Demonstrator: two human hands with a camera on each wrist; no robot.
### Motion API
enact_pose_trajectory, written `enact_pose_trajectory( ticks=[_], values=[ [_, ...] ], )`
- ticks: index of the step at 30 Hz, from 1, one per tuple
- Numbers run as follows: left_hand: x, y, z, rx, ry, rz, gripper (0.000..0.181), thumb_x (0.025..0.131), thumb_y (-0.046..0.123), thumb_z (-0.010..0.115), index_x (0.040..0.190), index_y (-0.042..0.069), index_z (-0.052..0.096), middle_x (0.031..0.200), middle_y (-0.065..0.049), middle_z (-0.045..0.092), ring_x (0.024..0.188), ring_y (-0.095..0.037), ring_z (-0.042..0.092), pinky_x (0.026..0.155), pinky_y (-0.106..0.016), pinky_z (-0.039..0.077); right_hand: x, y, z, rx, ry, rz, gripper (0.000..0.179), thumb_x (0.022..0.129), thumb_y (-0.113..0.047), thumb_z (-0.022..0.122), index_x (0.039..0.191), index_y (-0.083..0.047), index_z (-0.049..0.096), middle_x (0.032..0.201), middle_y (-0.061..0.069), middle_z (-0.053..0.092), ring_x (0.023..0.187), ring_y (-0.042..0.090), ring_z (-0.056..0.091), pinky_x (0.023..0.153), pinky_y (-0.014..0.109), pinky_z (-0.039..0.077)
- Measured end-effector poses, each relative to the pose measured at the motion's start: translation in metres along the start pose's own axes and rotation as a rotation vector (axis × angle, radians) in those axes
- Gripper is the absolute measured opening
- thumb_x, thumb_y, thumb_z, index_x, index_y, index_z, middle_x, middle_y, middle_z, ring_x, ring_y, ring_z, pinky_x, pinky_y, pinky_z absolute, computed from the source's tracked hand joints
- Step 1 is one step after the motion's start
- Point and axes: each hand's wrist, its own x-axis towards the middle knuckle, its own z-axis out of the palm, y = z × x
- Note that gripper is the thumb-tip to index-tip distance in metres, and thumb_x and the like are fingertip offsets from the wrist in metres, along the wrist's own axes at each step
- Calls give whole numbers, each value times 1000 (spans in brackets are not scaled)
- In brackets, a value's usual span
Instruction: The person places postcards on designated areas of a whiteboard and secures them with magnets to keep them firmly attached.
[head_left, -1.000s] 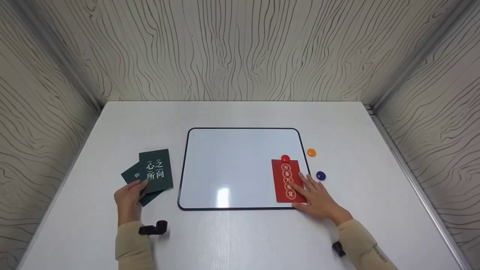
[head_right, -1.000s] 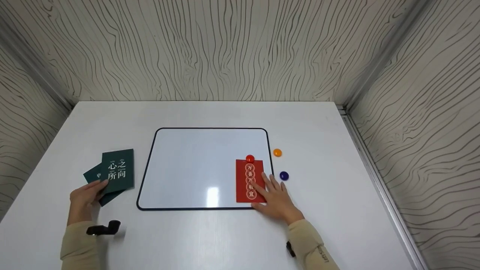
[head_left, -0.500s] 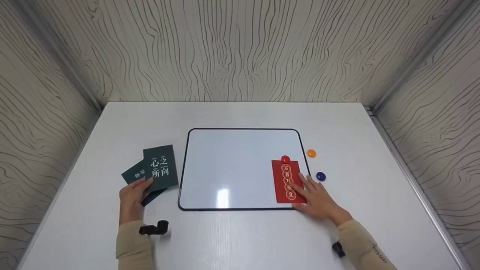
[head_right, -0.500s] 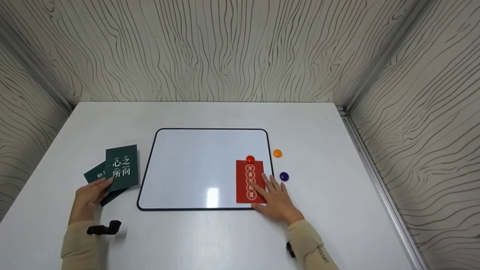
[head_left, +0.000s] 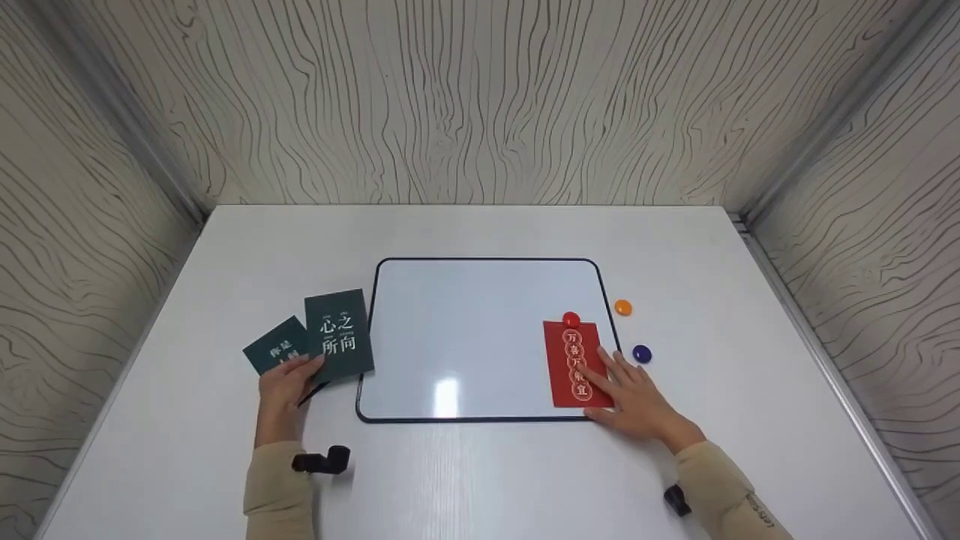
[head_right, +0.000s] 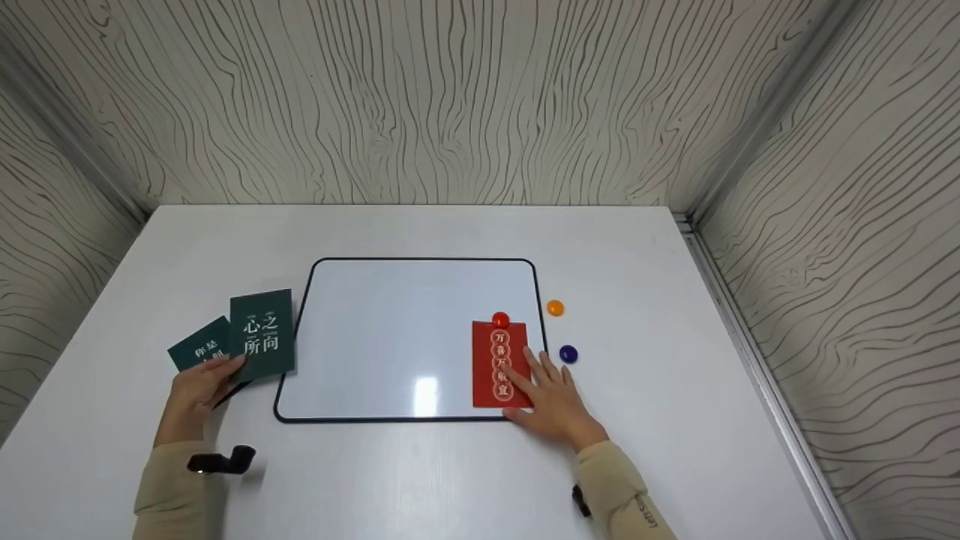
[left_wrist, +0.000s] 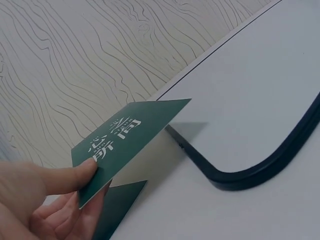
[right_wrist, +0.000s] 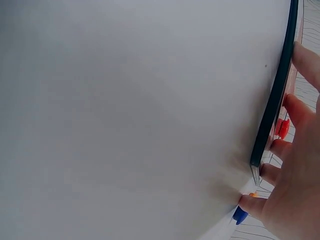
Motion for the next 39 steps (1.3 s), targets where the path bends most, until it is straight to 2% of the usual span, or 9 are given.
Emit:
enact_pose_trajectory(
  ticks=[2,5,7,9,11,16,25,32,39],
  values=[
    [-1,1,3,1,-10,-1,59,85,19,73,137,1,51,145,-15,46,96,-8,57,84,-16,49,0,0,1,-2,-1,2,68,90,-46,60,149,-23,35,161,17,19,148,46,14,117,68,15],
    [-4,4,6,8,-17,9,57,86,18,72,136,0,51,141,-16,50,96,-9,59,91,-21,51,0,0,1,-2,-5,7,68,90,-46,60,149,-23,35,162,17,19,148,45,14,117,68,15],
    [-6,5,9,13,-22,16,56,86,18,71,135,-1,51,140,-18,50,102,-14,60,99,-28,50,-1,0,1,-2,-9,9,69,90,-47,59,149,-23,34,162,16,18,148,45,13,118,68,15],
    [-6,6,11,30,-28,27,57,86,18,71,136,-2,51,141,-20,50,106,-17,60,101,-31,49,-1,0,1,1,-11,11,70,90,-49,59,149,-23,34,162,16,18,149,45,12,118,67,14],
    [-6,6,12,64,-41,42,58,88,20,70,137,-2,49,145,-22,46,118,-24,54,111,-38,42,-1,0,1,5,-8,6,71,90,-50,58,150,-22,34,162,17,18,149,45,12,117,68,14],
    [-5,6,16,146,-56,73,55,90,23,67,136,-2,50,145,-23,46,123,-28,50,108,-38,43,0,0,1,3,-8,-2,70,90,-50,58,149,-23,34,162,17,18,148,45,13,117,68,15],
    [-10,10,32,116,-78,82,47,90,19,66,131,-3,55,141,-23,50,125,-30,51,111,-41,42,1,0,0,0,-2,-18,69,90,-49,58,149,-21,35,161,19,19,147,47,15,117,68,16],
    [-14,8,51,162,-121,106,41,90,18,67,124,-3,59,133,-21,57,113,-25,59,100,-36,49,1,0,-1,1,-28,9,69,90,-46,60,150,-25,32,162,16,17,149,45,13,117,67,16],
    [-22,7,67,193,-157,121,43,89,18,67,125,-4,58,133,-23,56,115,-29,57,104,-42,46,2,0,0,-1,-40,8,70,91,-48,58,151,-24,31,163,16,15,149,46,11,118,67,14]
  ],
)
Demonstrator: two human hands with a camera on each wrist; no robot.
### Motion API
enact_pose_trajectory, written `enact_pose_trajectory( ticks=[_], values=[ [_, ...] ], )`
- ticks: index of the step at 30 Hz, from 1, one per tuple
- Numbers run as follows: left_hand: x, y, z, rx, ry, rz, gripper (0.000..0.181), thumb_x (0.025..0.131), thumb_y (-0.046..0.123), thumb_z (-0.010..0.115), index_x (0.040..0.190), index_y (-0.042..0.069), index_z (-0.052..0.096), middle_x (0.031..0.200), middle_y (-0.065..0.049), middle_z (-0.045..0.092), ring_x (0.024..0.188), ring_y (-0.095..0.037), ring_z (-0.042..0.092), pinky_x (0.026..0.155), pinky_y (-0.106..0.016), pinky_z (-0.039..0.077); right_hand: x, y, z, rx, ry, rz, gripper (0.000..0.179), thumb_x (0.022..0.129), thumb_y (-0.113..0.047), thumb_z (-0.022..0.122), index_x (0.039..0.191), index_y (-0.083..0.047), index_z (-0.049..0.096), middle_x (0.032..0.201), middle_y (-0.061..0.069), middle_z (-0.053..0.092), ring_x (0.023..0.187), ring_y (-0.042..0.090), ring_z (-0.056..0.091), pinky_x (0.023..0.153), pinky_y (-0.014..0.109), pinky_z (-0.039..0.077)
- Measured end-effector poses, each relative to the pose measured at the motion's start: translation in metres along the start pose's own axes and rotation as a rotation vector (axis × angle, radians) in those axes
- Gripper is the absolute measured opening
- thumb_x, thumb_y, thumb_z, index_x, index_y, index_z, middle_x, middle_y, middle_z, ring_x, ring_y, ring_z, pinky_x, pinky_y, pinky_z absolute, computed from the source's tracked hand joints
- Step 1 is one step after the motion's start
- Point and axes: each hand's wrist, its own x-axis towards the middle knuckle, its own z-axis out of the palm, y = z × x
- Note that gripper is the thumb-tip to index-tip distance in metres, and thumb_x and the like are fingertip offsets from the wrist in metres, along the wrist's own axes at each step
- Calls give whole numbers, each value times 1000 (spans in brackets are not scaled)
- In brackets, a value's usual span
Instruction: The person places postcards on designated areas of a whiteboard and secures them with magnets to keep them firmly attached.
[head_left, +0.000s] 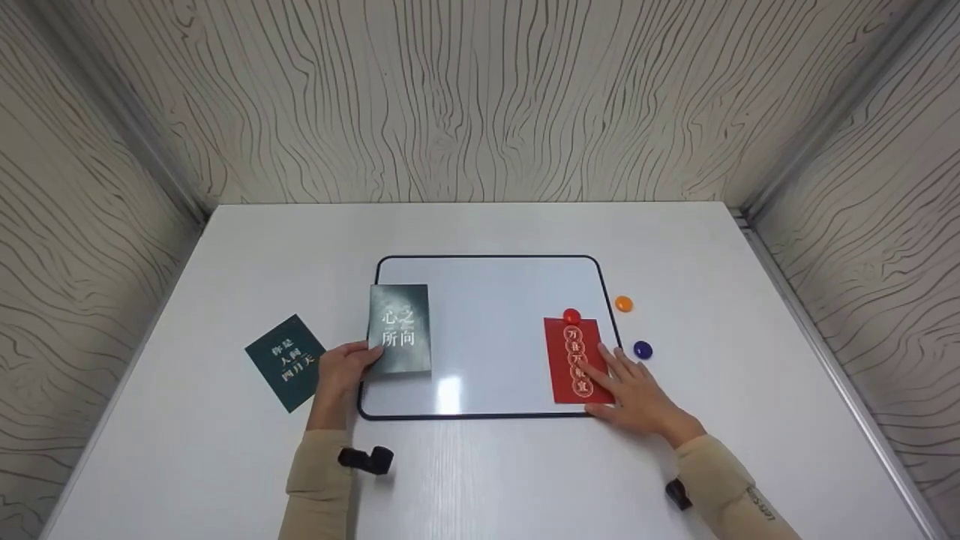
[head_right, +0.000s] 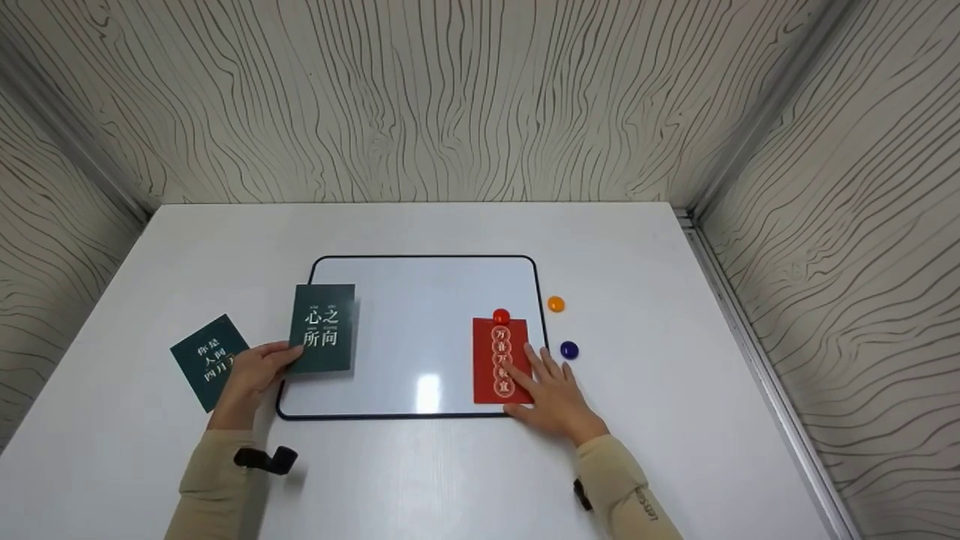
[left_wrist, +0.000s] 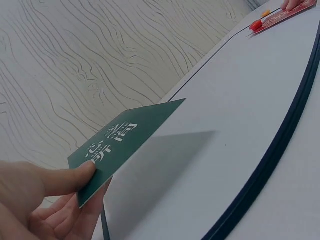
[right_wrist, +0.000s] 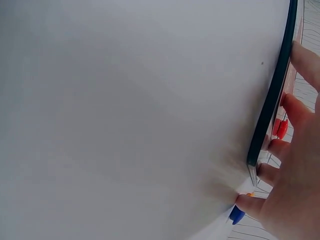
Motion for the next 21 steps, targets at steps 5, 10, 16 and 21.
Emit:
enact_pose_trajectory(
  ticks=[5,10,16,21],
  values=[
    [-3,2,12,37,12,15,40,89,18,67,121,-4,60,129,-24,58,112,-29,57,102,-42,47,0,1,0,6,-8,4,70,91,-49,58,151,-24,30,163,16,14,149,45,9,118,68,13],
    [-5,3,22,31,-5,12,38,88,18,68,120,-3,62,127,-23,60,109,-27,59,99,-40,49,-1,0,-1,10,-18,16,70,91,-47,59,151,-24,31,163,16,13,149,44,8,118,68,11],
    [-5,1,29,19,-25,31,38,89,17,67,121,-3,62,126,-22,61,112,-28,60,102,-41,49,0,0,-2,13,-24,20,70,90,-46,59,150,-24,31,163,15,13,149,44,8,118,67,11],
    [-6,2,34,20,-36,45,37,88,15,68,119,-3,63,124,-22,63,111,-28,61,103,-42,49,1,0,-2,6,-24,25,70,90,-47,59,151,-25,31,164,15,13,149,45,8,118,68,12]
  ],
)
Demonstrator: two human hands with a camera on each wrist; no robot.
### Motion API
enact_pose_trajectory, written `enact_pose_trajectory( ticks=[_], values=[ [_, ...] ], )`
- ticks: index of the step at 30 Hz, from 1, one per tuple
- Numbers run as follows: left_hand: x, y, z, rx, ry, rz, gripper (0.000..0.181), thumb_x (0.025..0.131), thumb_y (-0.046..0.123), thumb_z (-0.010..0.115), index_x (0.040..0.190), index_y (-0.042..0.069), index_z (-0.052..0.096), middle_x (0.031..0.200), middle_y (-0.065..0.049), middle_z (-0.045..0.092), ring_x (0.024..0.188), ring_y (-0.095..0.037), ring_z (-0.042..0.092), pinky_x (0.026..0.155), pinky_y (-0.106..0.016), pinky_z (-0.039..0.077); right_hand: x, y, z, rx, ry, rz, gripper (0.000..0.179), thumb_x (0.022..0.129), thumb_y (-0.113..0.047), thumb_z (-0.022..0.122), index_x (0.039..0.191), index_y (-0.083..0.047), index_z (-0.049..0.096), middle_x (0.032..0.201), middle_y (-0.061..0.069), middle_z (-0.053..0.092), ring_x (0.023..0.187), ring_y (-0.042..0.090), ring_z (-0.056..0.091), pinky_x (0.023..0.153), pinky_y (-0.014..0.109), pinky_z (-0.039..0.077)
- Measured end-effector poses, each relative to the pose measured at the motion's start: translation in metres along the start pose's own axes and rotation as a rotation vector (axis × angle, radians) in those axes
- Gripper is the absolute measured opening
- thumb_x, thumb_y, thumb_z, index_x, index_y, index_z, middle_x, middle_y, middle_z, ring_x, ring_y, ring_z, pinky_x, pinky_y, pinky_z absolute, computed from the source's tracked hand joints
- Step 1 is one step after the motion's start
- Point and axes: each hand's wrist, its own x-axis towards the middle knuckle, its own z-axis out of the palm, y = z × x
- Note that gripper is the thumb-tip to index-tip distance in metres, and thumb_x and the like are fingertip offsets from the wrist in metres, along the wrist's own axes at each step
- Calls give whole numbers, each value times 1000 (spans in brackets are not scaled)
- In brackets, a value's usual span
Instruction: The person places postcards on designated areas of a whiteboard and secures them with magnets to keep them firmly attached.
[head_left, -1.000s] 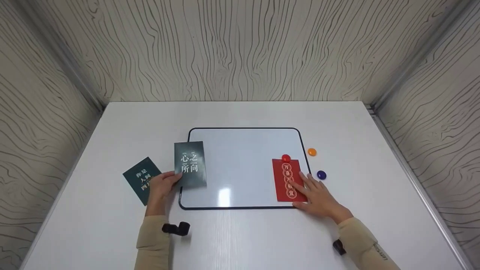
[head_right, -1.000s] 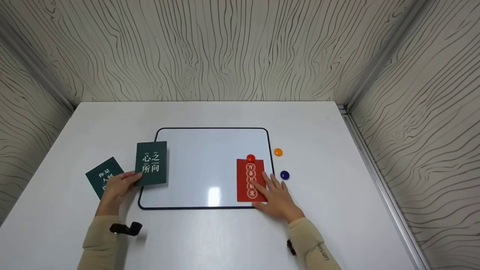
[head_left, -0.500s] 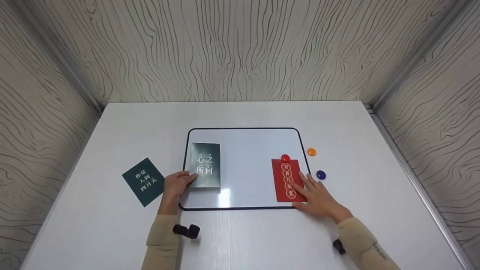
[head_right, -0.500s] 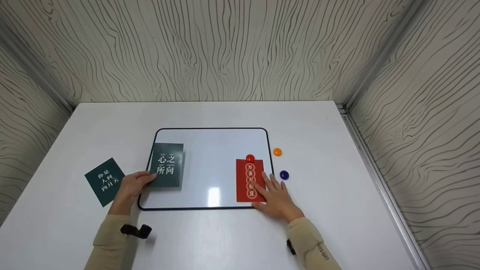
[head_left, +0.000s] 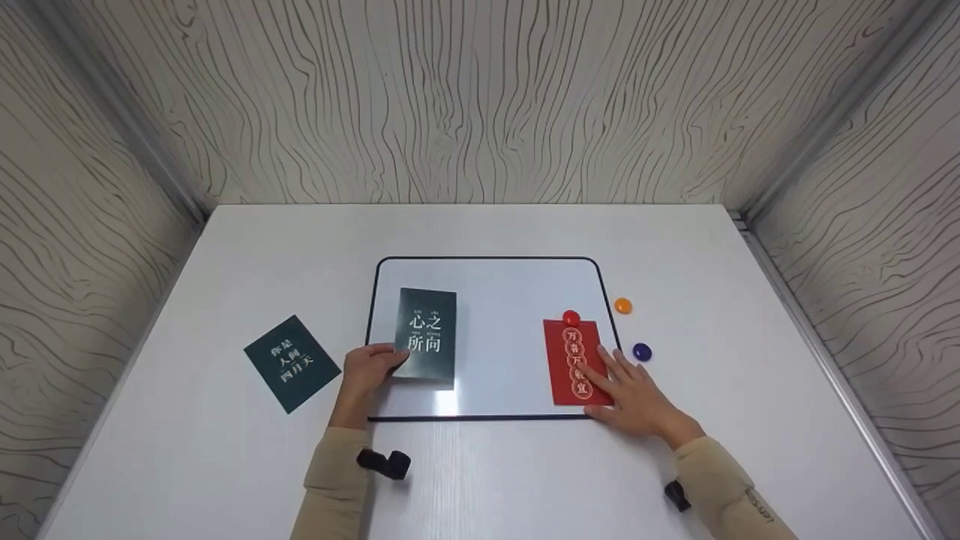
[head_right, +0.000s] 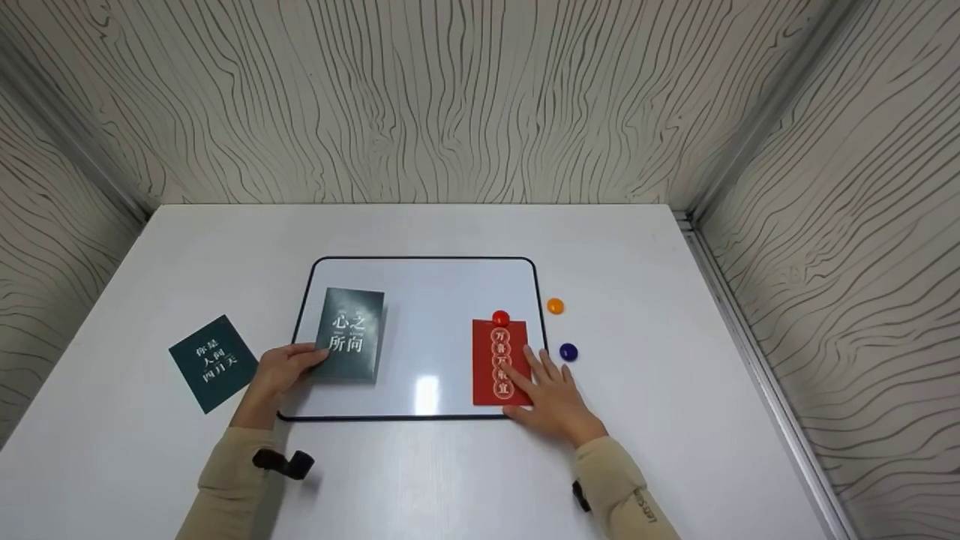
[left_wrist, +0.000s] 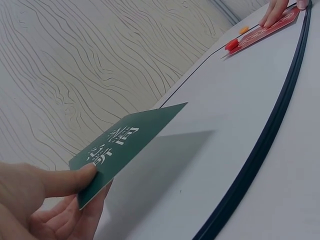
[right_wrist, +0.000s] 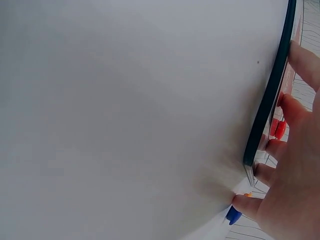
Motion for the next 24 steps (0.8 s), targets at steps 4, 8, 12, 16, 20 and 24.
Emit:
enact_pose_trajectory(
  ticks=[4,8,12,16,20,24],
  values=[
    [-2,1,5,-8,-13,-11,35,87,14,68,117,-2,64,122,-21,65,109,-26,61,105,-43,48,0,0,1,-6,4,0,70,90,-47,59,151,-26,31,163,15,13,149,45,9,118,68,12],
    [-3,1,12,-1,-19,-12,33,86,14,70,115,-2,65,119,-20,66,104,-25,62,98,-39,52,1,0,1,-5,5,0,70,90,-46,60,150,-25,31,163,15,14,149,45,9,118,68,13],
    [-3,2,18,8,-22,-13,31,85,14,71,111,-2,66,113,-18,68,96,-21,62,85,-31,53,0,-1,0,-2,5,2,71,90,-46,60,151,-25,31,163,15,14,149,45,9,118,68,13],
    [-5,3,22,23,-34,-24,32,85,16,71,112,-1,66,113,-17,68,97,-21,62,88,-32,53,-1,-2,0,3,10,-2,70,90,-47,59,150,-25,31,163,15,14,149,45,9,118,68,13],
    [-5,2,27,18,-50,-12,34,84,17,72,112,-1,66,113,-17,69,101,-21,64,92,-34,53,-2,-1,1,-7,24,-13,69,91,-48,58,150,-23,33,163,17,16,149,45,11,118,68,15],
    [-5,1,30,31,-59,12,38,83,18,73,113,-2,66,115,-18,69,106,-23,64,96,-36,52,-2,-1,0,-9,25,-18,69,91,-48,58,150,-22,33,162,17,16,149,45,11,117,68,15]
  ],
)
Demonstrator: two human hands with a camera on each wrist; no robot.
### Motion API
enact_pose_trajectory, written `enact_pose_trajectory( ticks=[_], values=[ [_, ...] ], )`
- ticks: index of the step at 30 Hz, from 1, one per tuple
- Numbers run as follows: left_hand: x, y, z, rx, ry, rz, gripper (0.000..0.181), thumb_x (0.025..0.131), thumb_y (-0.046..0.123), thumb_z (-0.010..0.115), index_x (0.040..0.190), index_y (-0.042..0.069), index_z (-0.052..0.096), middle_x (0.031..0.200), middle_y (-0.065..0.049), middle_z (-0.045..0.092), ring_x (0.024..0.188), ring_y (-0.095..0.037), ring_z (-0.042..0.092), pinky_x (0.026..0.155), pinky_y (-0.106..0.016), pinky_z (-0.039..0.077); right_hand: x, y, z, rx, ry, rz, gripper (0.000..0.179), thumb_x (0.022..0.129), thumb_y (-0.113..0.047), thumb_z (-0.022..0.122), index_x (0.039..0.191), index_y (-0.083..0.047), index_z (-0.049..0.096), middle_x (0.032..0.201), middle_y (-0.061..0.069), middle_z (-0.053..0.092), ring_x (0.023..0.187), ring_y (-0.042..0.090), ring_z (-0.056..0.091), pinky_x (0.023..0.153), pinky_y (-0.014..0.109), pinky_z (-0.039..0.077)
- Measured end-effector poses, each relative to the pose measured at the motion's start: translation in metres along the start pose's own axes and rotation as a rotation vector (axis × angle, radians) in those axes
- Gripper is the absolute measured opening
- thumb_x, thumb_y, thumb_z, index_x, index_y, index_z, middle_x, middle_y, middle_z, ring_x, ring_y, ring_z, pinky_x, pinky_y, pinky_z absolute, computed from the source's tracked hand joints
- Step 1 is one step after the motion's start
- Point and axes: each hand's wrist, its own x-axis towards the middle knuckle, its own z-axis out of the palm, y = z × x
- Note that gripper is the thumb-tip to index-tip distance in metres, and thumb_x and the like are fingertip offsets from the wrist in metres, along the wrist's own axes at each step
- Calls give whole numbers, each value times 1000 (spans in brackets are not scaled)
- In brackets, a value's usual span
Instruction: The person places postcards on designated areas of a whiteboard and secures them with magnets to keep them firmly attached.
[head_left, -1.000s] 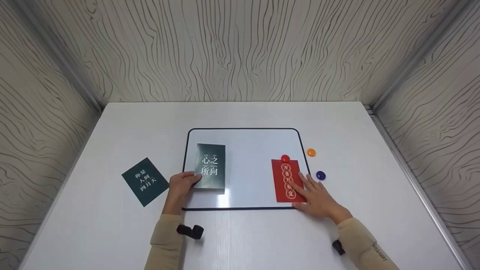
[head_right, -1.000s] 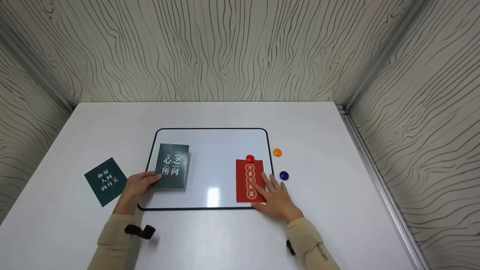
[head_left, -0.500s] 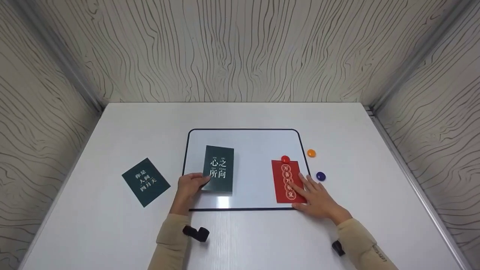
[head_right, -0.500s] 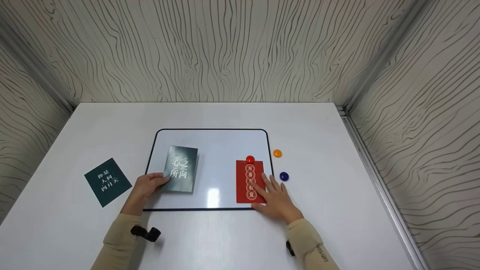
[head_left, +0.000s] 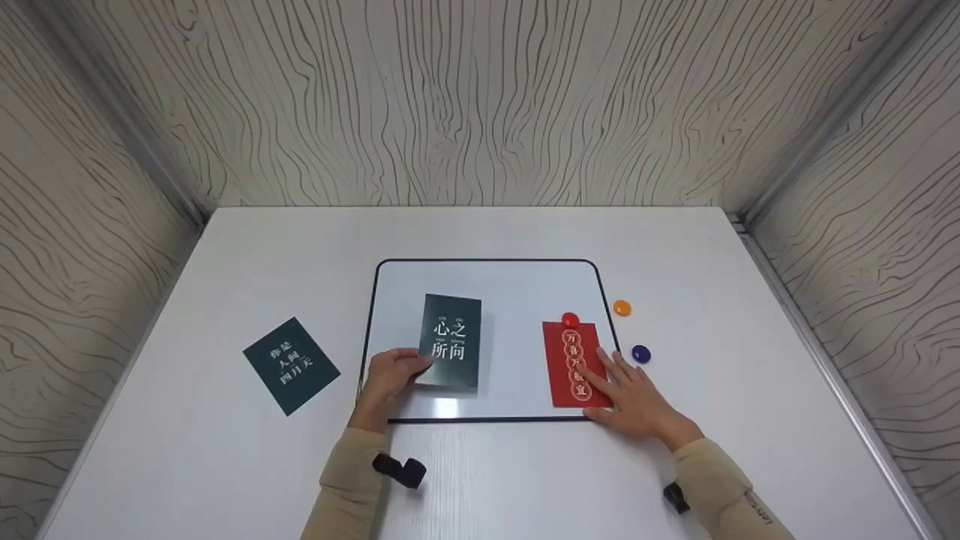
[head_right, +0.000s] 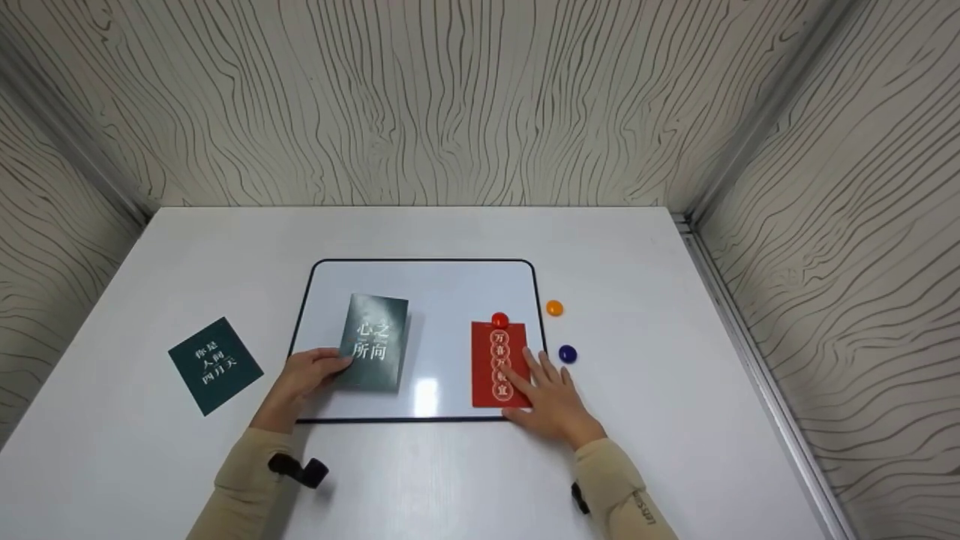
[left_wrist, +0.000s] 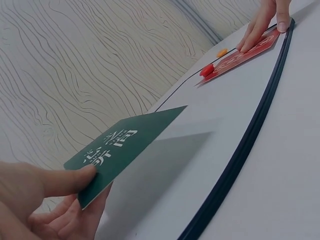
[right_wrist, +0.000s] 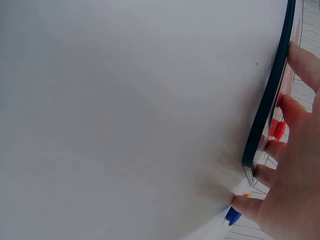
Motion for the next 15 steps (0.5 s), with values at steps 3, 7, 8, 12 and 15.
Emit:
enact_pose_trajectory(
  ticks=[3,7,8,12,15],
  values=[
    [-1,0,3,-4,-15,4,39,83,18,72,116,-3,65,120,-20,66,111,-26,63,100,-39,50,0,0,-1,4,-7,0,69,91,-48,58,150,-22,33,162,18,16,149,46,11,117,68,14],
    [-1,0,8,-42,-34,7,37,83,13,72,116,-4,64,118,-20,67,106,-24,65,96,-35,53,0,0,-1,5,-9,0,70,90,-49,58,150,-22,33,162,18,16,149,46,11,117,69,14],
    [-1,0,9,-45,-34,12,37,83,13,72,115,-4,64,115,-20,68,102,-22,66,92,-32,54,0,0,-1,4,-8,1,70,90,-48,58,150,-22,33,162,17,16,149,46,11,117,68,14],
    [-1,1,14,-49,-42,29,34,82,11,73,110,-6,64,104,-18,73,88,-14,65,76,-23,53,0,0,0,-2,-9,3,70,91,-48,58,150,-22,33,162,17,16,149,46,11,117,68,15],
    [-2,1,17,-61,-58,19,32,82,9,72,109,-5,63,99,-15,73,85,-13,64,74,-22,52,0,0,1,-4,-8,-1,70,91,-48,58,150,-22,33,162,17,16,148,46,11,117,68,15]
  ],
)
